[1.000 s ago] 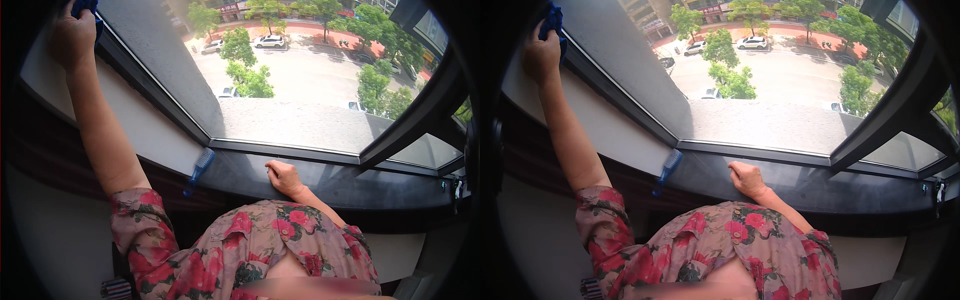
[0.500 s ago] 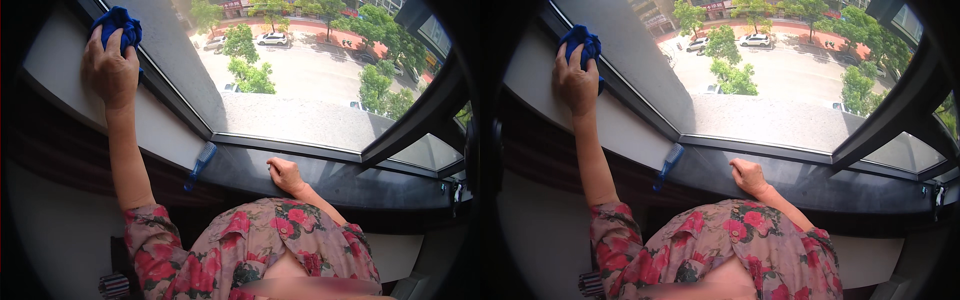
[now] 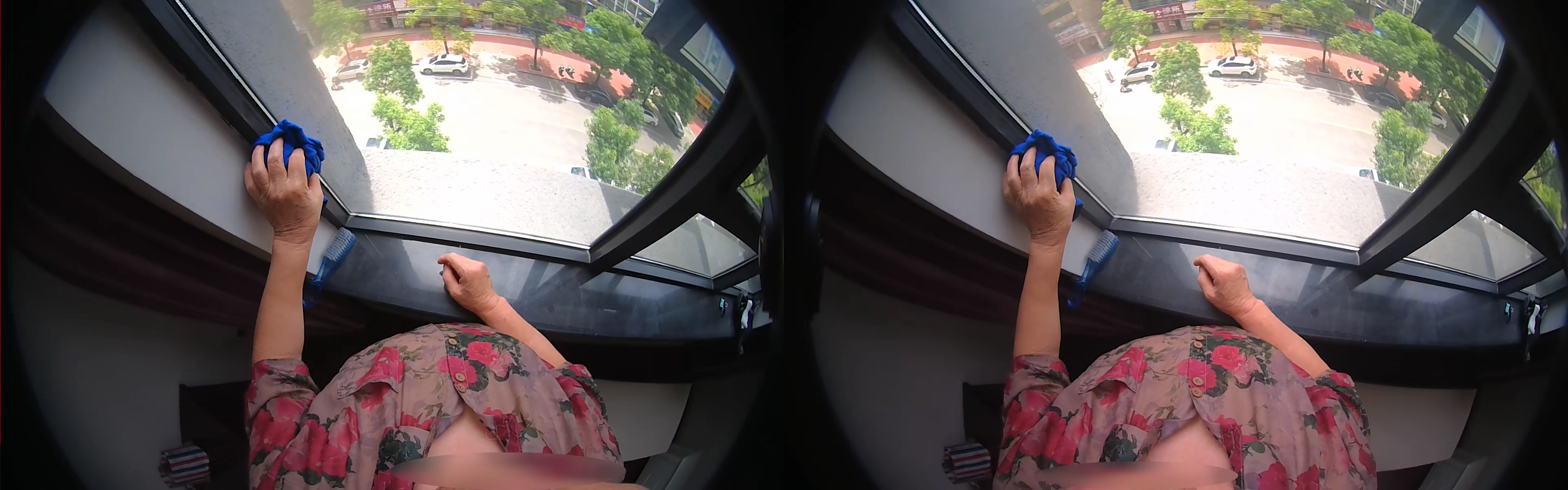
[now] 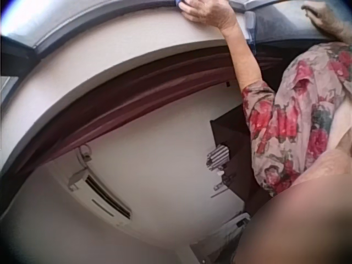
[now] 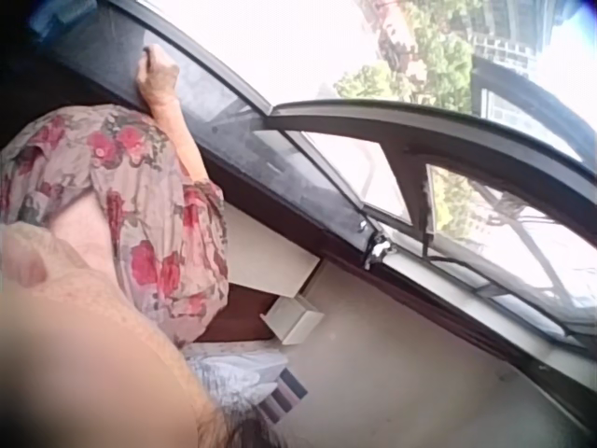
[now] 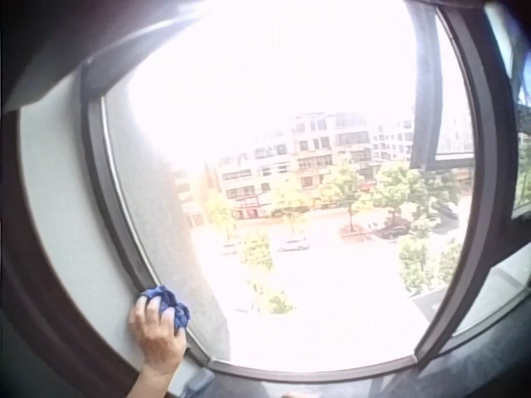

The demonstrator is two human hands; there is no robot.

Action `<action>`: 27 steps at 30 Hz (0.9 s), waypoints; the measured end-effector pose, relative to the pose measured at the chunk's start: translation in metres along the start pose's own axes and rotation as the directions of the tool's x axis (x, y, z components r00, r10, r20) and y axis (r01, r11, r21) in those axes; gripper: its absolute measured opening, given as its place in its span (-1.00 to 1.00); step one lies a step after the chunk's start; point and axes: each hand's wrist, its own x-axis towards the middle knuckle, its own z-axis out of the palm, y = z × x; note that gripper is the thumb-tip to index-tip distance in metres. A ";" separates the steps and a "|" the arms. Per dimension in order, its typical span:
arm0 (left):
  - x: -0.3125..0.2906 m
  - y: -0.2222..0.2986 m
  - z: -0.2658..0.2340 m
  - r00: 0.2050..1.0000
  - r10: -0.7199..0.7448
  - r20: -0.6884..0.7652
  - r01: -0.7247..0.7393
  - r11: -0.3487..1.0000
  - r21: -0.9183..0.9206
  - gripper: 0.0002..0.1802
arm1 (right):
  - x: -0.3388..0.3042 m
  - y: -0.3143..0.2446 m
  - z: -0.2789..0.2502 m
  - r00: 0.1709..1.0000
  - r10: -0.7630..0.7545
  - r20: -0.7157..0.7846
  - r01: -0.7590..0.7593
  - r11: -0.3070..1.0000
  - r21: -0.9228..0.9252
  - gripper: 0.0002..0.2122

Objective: The recorder uses a blue cloth to wipe and clean a bedroom windowsill and the adjacent wall.

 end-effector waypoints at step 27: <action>-0.106 0.087 0.039 0.567 -0.105 0.817 0.401 0.902 -0.162 -0.63 | 0.009 -0.007 0.003 0.992 0.093 -0.080 -0.092 0.996 0.021 -0.89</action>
